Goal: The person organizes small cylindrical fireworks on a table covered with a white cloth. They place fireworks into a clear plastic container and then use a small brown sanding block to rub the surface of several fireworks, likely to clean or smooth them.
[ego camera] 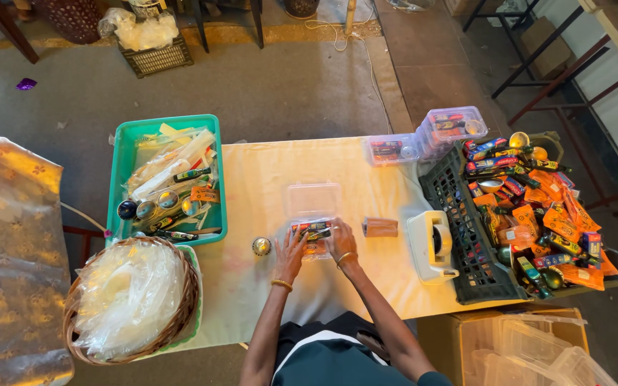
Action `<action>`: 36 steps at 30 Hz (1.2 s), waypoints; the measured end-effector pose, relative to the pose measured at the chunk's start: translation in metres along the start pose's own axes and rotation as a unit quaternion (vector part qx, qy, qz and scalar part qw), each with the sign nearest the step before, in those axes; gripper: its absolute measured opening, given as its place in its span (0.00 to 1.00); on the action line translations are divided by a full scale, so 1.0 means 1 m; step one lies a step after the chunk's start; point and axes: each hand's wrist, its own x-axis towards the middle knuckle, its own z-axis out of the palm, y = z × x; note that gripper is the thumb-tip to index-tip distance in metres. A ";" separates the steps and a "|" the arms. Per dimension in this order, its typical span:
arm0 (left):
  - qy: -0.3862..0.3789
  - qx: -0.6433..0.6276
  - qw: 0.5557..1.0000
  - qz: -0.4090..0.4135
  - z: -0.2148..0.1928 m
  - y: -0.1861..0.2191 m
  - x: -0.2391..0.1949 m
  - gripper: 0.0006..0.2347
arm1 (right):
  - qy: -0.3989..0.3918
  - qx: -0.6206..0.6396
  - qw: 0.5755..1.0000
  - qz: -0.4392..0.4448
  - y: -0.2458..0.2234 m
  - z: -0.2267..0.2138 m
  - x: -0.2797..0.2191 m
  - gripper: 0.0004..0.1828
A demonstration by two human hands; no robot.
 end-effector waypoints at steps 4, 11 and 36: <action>0.010 0.048 0.999 -0.003 -0.006 0.008 0.009 0.28 | -0.056 -0.010 0.994 -0.095 0.021 0.024 0.007 0.45; 0.001 0.116 0.992 0.042 0.018 0.005 0.019 0.30 | -0.183 -0.023 0.977 -0.110 0.044 0.042 0.007 0.54; 0.026 0.153 0.988 0.025 0.022 -0.008 0.032 0.28 | -0.149 -0.089 0.966 -0.190 0.042 0.023 0.019 0.41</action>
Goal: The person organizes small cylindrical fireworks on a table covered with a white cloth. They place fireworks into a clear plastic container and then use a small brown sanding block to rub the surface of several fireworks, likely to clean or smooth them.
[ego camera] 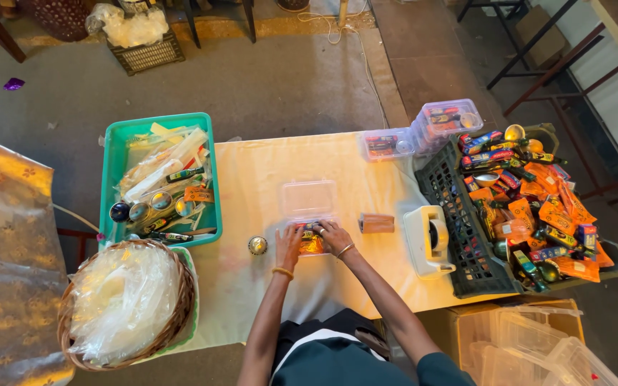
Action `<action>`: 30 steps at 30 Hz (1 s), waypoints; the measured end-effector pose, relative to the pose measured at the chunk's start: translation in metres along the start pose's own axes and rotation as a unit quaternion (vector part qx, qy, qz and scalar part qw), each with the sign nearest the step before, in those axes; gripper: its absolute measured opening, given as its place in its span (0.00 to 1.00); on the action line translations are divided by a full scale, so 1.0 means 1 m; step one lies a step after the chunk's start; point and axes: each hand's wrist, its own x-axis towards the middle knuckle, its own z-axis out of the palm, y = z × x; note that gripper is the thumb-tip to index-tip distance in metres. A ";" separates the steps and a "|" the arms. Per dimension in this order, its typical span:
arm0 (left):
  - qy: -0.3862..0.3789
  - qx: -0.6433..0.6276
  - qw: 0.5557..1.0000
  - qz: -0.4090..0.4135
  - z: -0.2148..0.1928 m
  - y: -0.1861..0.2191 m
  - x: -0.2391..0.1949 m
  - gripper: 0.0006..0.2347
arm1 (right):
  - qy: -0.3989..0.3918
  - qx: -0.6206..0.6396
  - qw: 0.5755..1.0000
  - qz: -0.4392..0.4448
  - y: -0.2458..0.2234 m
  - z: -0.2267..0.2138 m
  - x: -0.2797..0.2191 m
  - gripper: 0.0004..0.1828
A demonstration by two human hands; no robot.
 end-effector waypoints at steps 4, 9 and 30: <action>0.028 -0.012 0.999 -0.011 -0.054 -0.024 -0.017 0.27 | 0.027 0.013 1.000 0.004 0.002 0.002 0.004 0.32; 0.042 -0.141 0.974 -0.171 -0.049 -0.063 -0.057 0.25 | 0.009 0.026 0.997 0.068 -0.006 0.003 0.009 0.22; 0.074 -0.468 0.878 -0.065 -0.044 0.042 -0.017 0.21 | 0.254 0.334 0.845 0.332 0.006 0.011 -0.033 0.15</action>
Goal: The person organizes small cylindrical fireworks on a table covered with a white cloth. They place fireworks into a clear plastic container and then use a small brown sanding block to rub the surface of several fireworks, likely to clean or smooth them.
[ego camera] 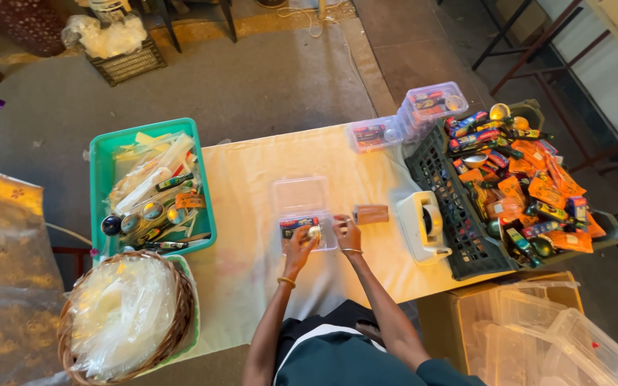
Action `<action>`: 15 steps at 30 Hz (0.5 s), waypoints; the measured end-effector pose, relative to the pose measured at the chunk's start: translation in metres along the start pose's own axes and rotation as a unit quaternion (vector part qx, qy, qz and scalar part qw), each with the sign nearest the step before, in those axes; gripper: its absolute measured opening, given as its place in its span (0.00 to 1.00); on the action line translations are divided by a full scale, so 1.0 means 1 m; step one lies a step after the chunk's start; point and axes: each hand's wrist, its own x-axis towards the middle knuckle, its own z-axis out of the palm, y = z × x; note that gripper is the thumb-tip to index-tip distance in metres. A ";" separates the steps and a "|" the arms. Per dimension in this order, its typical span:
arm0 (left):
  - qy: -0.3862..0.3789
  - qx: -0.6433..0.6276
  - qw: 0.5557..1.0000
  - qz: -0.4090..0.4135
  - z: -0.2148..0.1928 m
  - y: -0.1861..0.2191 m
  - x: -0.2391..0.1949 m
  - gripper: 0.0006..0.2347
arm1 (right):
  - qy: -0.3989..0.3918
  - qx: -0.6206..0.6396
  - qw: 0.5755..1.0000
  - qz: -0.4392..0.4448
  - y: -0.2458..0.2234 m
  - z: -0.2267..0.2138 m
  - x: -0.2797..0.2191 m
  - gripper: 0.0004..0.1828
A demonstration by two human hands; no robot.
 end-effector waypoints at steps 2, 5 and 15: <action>-0.043 -0.224 0.961 -0.155 0.021 -0.011 0.002 0.18 | -0.071 0.053 0.996 0.013 -0.011 -0.009 -0.002 0.18; -0.090 -0.394 0.873 -0.273 0.028 -0.020 -0.004 0.16 | -0.185 0.154 0.968 0.068 -0.012 -0.016 -0.004 0.21; -0.067 0.130 0.983 0.109 -0.004 -0.014 -0.029 0.17 | -0.069 0.072 0.995 0.016 0.023 -0.008 -0.003 0.15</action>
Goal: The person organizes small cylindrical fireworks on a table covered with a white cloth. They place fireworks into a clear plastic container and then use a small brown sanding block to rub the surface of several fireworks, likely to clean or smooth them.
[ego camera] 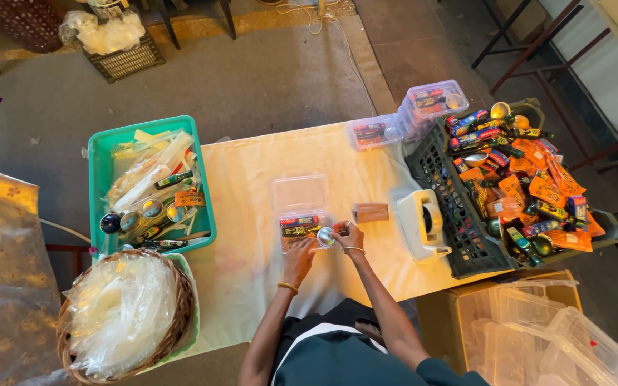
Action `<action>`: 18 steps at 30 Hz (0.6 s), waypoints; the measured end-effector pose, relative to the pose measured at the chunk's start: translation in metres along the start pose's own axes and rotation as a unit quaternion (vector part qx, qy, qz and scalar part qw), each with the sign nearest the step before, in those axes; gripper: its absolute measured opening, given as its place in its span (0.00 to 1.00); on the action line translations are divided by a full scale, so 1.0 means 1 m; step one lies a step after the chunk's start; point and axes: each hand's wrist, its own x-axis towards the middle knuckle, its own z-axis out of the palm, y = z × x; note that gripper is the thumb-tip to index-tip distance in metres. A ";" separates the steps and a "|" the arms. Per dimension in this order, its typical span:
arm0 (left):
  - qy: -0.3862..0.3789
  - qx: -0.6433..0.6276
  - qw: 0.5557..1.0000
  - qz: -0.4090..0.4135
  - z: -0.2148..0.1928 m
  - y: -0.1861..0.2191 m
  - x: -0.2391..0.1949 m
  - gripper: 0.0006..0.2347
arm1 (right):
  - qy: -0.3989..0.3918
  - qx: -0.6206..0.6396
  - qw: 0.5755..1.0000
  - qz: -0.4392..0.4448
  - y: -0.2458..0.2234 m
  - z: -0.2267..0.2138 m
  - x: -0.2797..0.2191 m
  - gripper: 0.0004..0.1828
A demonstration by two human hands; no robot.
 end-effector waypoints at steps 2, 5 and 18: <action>-0.025 0.021 0.999 -0.018 -0.002 0.014 0.003 0.18 | 0.010 -0.035 0.999 -0.017 -0.011 0.001 -0.006 0.14; -0.066 0.088 0.993 -0.034 0.001 0.023 0.008 0.21 | 0.050 -0.133 0.986 -0.086 -0.050 0.002 -0.021 0.13; -0.122 0.186 0.971 0.086 0.019 0.033 0.002 0.43 | 0.042 -0.065 0.995 0.057 -0.009 0.005 0.006 0.17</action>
